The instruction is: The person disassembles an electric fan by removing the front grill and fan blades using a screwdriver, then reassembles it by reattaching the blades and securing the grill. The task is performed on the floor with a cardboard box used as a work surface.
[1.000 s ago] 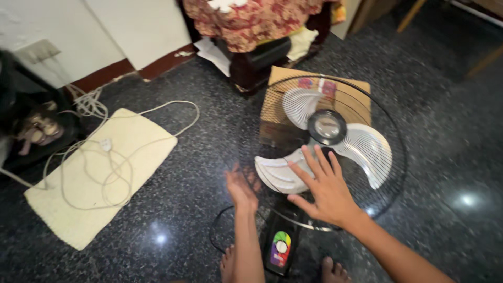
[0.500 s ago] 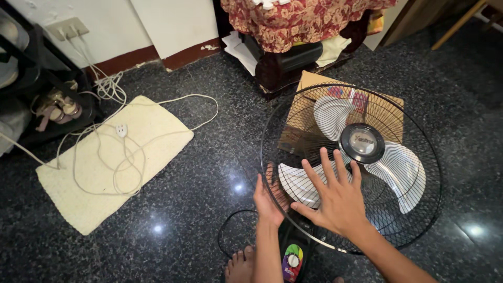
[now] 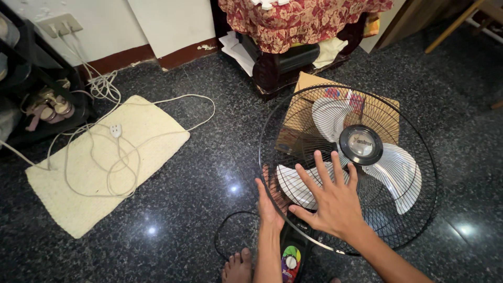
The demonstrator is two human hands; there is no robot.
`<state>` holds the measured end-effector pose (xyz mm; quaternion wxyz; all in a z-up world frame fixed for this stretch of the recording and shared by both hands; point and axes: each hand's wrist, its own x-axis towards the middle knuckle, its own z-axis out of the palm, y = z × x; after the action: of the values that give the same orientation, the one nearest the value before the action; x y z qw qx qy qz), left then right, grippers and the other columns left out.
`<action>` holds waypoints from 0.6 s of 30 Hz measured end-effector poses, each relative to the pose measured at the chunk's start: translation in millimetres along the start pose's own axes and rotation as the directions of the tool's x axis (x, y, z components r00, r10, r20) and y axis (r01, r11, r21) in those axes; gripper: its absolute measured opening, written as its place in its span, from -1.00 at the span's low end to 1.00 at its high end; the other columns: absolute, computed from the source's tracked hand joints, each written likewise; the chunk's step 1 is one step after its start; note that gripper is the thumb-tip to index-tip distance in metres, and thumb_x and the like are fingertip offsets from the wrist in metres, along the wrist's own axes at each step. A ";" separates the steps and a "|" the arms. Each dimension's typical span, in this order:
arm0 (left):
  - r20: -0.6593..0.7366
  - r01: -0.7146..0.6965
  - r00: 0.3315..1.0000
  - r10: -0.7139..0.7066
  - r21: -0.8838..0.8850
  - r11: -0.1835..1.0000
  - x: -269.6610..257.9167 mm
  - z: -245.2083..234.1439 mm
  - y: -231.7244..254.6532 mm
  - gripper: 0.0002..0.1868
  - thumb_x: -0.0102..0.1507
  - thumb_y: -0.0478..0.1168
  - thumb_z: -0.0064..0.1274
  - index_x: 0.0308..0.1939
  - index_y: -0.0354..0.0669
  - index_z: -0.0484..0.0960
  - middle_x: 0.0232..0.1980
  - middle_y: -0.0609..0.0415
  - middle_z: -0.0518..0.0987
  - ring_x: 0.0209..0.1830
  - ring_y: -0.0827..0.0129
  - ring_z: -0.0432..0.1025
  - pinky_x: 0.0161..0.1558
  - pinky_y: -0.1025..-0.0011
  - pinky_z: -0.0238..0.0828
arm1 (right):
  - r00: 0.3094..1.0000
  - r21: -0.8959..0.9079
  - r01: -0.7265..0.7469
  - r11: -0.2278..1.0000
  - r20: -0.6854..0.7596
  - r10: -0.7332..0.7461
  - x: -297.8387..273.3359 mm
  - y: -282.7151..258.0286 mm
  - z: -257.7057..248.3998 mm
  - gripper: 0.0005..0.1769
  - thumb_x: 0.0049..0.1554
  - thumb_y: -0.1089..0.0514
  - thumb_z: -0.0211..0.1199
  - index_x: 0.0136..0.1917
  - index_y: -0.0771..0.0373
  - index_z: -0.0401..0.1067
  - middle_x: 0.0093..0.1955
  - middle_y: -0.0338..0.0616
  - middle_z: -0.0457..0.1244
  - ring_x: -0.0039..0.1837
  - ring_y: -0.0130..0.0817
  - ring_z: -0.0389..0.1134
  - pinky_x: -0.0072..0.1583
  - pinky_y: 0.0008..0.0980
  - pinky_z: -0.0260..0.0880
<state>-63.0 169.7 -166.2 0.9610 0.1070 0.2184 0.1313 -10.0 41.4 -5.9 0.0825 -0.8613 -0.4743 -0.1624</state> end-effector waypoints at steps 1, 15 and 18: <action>-0.002 -0.008 1.000 0.008 0.003 1.000 0.9 -2.2 -0.7 -0.07 0.27 0.50 -0.36 0.40 -0.13 0.45 0.26 0.00 0.58 0.18 0.18 0.48 0.23 0.21 0.37 | 1.000 -0.004 0.001 1.000 0.002 -0.001 -0.2 -0.3 0.3 -0.01 -0.04 -0.58 0.07 0.52 -0.11 0.15 0.64 0.16 -0.16 0.62 0.33 -0.26 0.42 0.47 -0.30; -0.229 -0.151 0.932 0.281 0.459 0.875 48.2 5.1 66.0 -0.47 0.32 0.10 -0.17 0.33 0.11 0.50 0.17 0.08 0.60 0.05 0.27 0.44 -0.02 0.25 0.22 | 0.999 0.063 0.036 0.997 0.012 -0.037 1.9 25.3 -8.3 -0.20 0.09 -0.42 0.10 0.48 -0.04 0.25 0.58 0.04 0.02 0.58 0.14 -0.07 0.44 0.26 -0.11; -0.062 -0.298 0.821 0.567 0.802 0.518 94.1 12.0 91.3 -0.54 0.33 -0.04 -0.04 0.29 -0.05 0.56 0.24 0.00 0.58 0.18 0.24 0.47 0.13 0.27 0.32 | 0.995 0.090 0.079 0.993 0.054 -0.084 16.0 49.5 -10.0 -0.21 0.12 -0.39 0.13 0.47 0.04 0.25 0.56 0.14 0.04 0.57 0.15 -0.01 0.42 0.23 -0.05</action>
<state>5.5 282.1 -168.4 0.7101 0.5303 0.3690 0.2802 37.7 24.5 9.8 0.1002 -0.8412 -0.5177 -0.1199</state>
